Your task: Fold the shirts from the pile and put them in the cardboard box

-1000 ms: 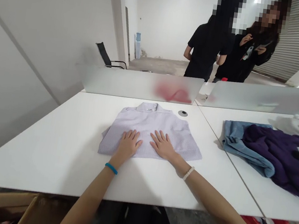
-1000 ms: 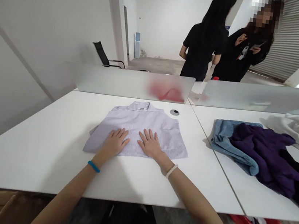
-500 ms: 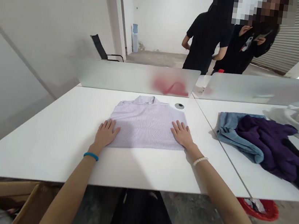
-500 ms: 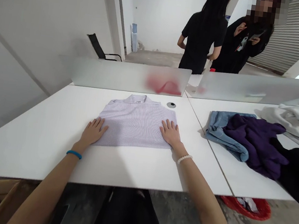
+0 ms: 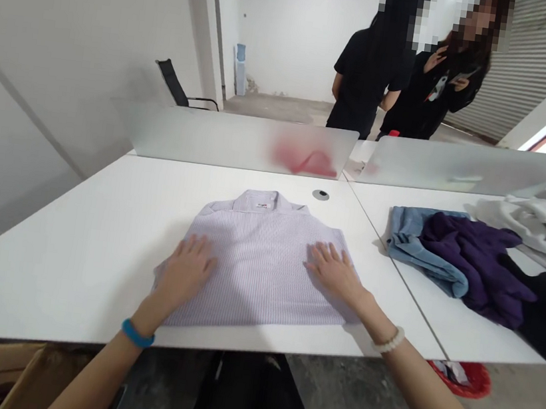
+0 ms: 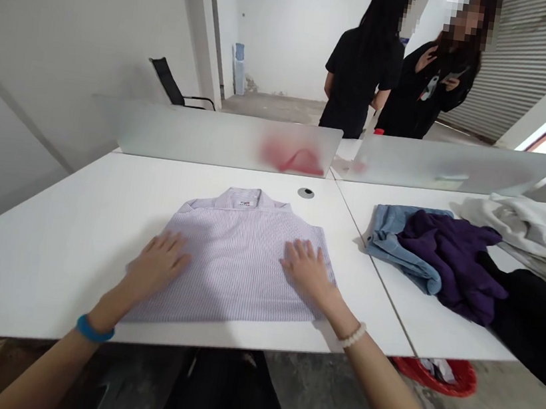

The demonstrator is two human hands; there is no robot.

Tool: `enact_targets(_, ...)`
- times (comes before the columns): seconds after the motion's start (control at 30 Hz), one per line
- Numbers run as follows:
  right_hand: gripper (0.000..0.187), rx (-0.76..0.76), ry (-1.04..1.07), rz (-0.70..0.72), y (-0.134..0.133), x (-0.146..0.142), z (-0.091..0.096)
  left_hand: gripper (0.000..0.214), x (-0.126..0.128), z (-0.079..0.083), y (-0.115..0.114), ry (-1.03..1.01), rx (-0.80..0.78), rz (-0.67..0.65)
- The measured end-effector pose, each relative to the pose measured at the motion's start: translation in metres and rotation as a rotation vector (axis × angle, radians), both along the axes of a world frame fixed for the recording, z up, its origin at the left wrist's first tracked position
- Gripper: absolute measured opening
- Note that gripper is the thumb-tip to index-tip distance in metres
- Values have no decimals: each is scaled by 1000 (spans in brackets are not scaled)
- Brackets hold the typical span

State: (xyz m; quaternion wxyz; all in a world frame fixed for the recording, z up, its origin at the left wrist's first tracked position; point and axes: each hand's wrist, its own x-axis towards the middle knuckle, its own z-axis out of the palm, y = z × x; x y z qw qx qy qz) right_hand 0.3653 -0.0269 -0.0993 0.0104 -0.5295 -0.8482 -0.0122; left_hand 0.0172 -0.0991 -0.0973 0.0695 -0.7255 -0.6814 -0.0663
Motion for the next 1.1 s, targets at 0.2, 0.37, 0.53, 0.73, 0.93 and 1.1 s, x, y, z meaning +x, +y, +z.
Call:
enact_targets(0.2, 37, 5, 128, 218, 57, -101, 17, 41, 73, -2, 102, -87, 12, -326)
enact_targets(0.37, 36, 69, 163, 99, 97, -127, 0, 44, 73, -19, 147, -102, 70, -212)
enact_targets(0.53, 36, 127, 202, 27, 105, -128, -14, 48, 68, -29, 158, -103, 81, -99)
enact_targets(0.73, 48, 129, 264, -12, 105, -128, -23, 53, 69, -35, 162, -87, 30, -67)
enact_targets(0.93, 51, 40, 267, -53, 106, -128, -23, 53, 61, -37, 172, -86, 2, -67)
enact_targets(1.1, 55, -64, 247, -90, 108, -128, -21, 59, 35, -37, 185, -91, 23, -54)
